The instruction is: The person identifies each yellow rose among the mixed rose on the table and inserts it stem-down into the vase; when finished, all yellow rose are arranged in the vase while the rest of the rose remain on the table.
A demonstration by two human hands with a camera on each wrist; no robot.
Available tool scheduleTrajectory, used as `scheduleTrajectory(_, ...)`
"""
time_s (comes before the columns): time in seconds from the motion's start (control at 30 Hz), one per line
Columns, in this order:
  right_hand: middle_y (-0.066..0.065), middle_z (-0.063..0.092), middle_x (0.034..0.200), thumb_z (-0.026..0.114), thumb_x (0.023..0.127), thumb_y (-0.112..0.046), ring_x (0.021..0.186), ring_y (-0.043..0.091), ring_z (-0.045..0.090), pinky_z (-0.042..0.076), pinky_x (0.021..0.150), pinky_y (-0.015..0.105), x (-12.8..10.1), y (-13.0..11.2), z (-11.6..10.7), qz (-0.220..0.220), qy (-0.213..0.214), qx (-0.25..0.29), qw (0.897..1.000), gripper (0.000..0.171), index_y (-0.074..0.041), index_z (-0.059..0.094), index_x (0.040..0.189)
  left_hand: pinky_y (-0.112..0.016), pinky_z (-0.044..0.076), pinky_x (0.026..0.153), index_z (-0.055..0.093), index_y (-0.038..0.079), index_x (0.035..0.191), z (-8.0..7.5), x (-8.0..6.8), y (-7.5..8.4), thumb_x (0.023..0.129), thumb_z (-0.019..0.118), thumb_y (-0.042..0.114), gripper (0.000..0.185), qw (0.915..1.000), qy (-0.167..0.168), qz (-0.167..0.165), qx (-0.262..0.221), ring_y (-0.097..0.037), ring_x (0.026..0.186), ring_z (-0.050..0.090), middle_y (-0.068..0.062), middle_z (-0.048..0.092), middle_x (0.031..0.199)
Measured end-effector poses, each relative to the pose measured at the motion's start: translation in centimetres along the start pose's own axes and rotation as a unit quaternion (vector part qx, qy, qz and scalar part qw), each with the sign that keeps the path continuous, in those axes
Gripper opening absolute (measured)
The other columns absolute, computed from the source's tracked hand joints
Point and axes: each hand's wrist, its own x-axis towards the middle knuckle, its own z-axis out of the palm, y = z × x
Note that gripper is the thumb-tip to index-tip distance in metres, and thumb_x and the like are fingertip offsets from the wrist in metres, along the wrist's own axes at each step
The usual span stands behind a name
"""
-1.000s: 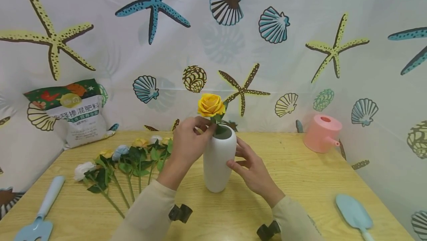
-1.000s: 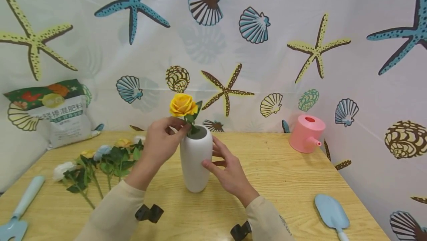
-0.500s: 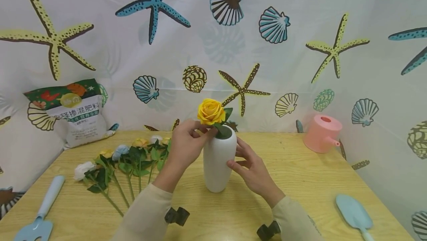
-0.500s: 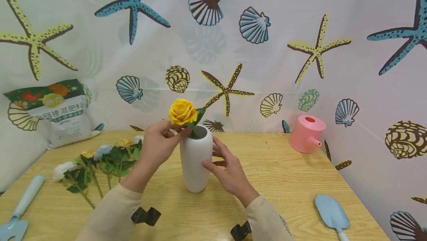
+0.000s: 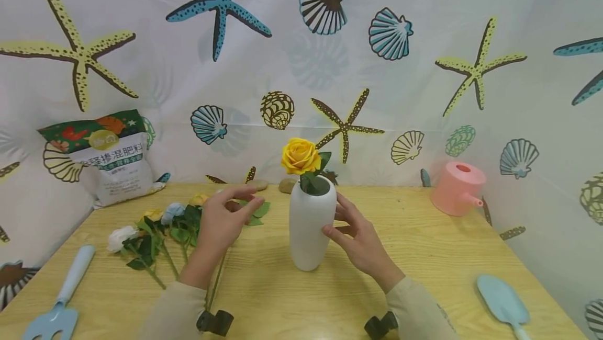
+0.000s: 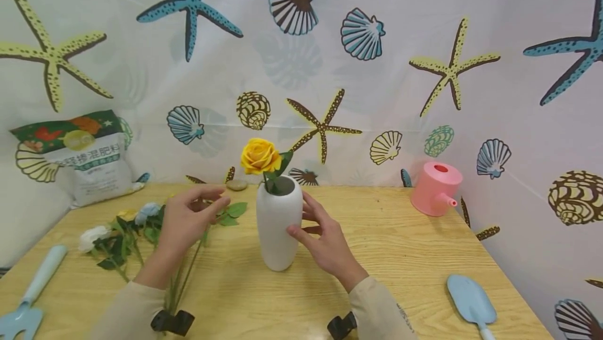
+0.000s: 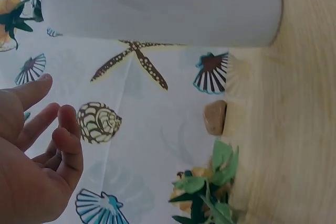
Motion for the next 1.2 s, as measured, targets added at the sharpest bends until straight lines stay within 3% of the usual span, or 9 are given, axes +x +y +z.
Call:
scheduleTrajectory(0.17, 0.011, 0.054, 0.148, 0.071, 0.095, -0.02, 0.131, 0.033, 0.057, 0.054, 0.098, 0.037, 0.0, -0.1, 0.0, 0.001, -0.001, 0.0, 1.0, 0.074, -0.028, 0.033, 0.158, -0.032, 0.056, 0.063, 0.07, 0.011, 0.125, -2.2, -0.6, -2.3, 0.094, 0.074, 0.028, 0.035, 0.9965, -0.027, -0.053, 0.059, -0.019, 0.068, 0.07, -0.016, 0.071, 0.112)
scheduleTrajectory(0.33, 0.011, 0.054, 0.148, 0.071, 0.095, -0.021, 0.131, 0.033, 0.057, 0.054, 0.098, 0.032, 0.0, 0.1, -0.1, 0.006, 0.001, 0.001, 1.0, 0.074, -0.028, 0.033, 0.158, -0.033, 0.05, 0.056, 0.061, 0.007, 0.136, -3.5, -0.8, -4.1, 0.095, 0.072, 0.031, 0.049, 0.9804, -0.091, -0.097, 0.146, -0.024, 0.065, 0.068, -0.019, 0.072, 0.108)
scheduleTrajectory(0.47, 0.011, 0.055, 0.147, 0.071, 0.095, -0.02, 0.13, 0.033, 0.057, 0.054, 0.098, 0.035, 0.0, 0.2, -0.1, 0.006, 0.002, 0.004, 1.0, 0.074, -0.028, 0.033, 0.158, -0.035, 0.05, 0.055, 0.054, 0.001, 0.142, -3.6, -0.7, -5.2, 0.095, 0.071, 0.029, 0.058, 0.9614, -0.15, -0.13, 0.191, -0.022, 0.059, 0.066, -0.018, 0.074, 0.097)
scheduleTrajectory(0.67, 0.012, 0.055, 0.146, 0.071, 0.095, -0.019, 0.131, 0.033, 0.057, 0.054, 0.1, 0.045, 0.0, 0.0, -0.1, 0.003, 0.0, 0.009, 1.0, 0.073, -0.026, 0.034, 0.158, -0.036, 0.055, 0.059, 0.051, -0.004, 0.142, -3.3, -0.9, -6.0, 0.094, 0.071, 0.02, 0.058, 0.9462, -0.182, -0.137, 0.229, -0.016, 0.06, 0.066, -0.033, 0.063, 0.123)
scheduleTrajectory(0.77, 0.011, 0.055, 0.147, 0.071, 0.095, -0.02, 0.131, 0.033, 0.056, 0.054, 0.1, 0.044, 0.0, -0.1, 0.0, 0.003, -0.003, 0.009, 1.0, 0.073, -0.027, 0.034, 0.158, -0.034, 0.052, 0.059, 0.05, -0.007, 0.142, -3.1, -1.0, -6.0, 0.093, 0.071, 0.015, 0.057, 0.94, -0.194, -0.141, 0.243, -0.016, 0.06, 0.065, -0.034, 0.062, 0.123)
scheduleTrajectory(0.83, 0.011, 0.055, 0.147, 0.071, 0.096, -0.021, 0.132, 0.033, 0.056, 0.053, 0.1, 0.044, 0.0, -0.2, 0.0, 0.003, -0.004, 0.009, 1.0, 0.073, -0.027, 0.034, 0.158, -0.033, 0.05, 0.057, 0.049, -0.008, 0.142, -3.0, -1.1, -6.0, 0.093, 0.07, 0.01, 0.056, 0.9381, -0.201, -0.143, 0.243, -0.016, 0.057, 0.063, -0.032, 0.065, 0.118)
scheduleTrajectory(0.93, 0.011, 0.054, 0.148, 0.071, 0.096, -0.02, 0.132, 0.033, 0.056, 0.053, 0.101, 0.045, 0.0, -0.2, 0.0, 0.004, -0.004, 0.009, 1.0, 0.073, -0.027, 0.033, 0.158, -0.03, 0.044, 0.052, 0.047, -0.008, 0.143, -2.9, -1.2, -6.0, 0.092, 0.066, 0.004, 0.055, 0.9384, -0.206, -0.15, 0.233, -0.014, 0.049, 0.054, -0.021, 0.07, 0.085)
scheduleTrajectory(1.03, 0.011, 0.054, 0.148, 0.071, 0.096, -0.021, 0.133, 0.033, 0.055, 0.052, 0.101, 0.047, 0.0, -0.2, 0.0, 0.006, -0.004, 0.01, 1.0, 0.074, -0.028, 0.033, 0.158, -0.029, 0.041, 0.048, 0.046, -0.009, 0.144, -2.8, -1.2, -5.8, 0.092, 0.063, 0.001, 0.056, 0.942, -0.207, -0.144, 0.221, -0.013, 0.044, 0.047, -0.01, 0.062, 0.059)
scheduleTrajectory(1.2, 0.011, 0.054, 0.148, 0.071, 0.095, -0.021, 0.133, 0.032, 0.055, 0.053, 0.101, 0.046, 0.0, -0.1, -0.1, 0.008, -0.003, 0.009, 1.0, 0.074, -0.029, 0.032, 0.158, -0.031, 0.045, 0.052, 0.044, -0.01, 0.144, -2.6, -1.1, -4.5, 0.093, 0.066, -0.001, 0.056, 0.9541, -0.201, -0.11, 0.193, -0.019, 0.052, 0.058, -0.011, 0.065, 0.068)
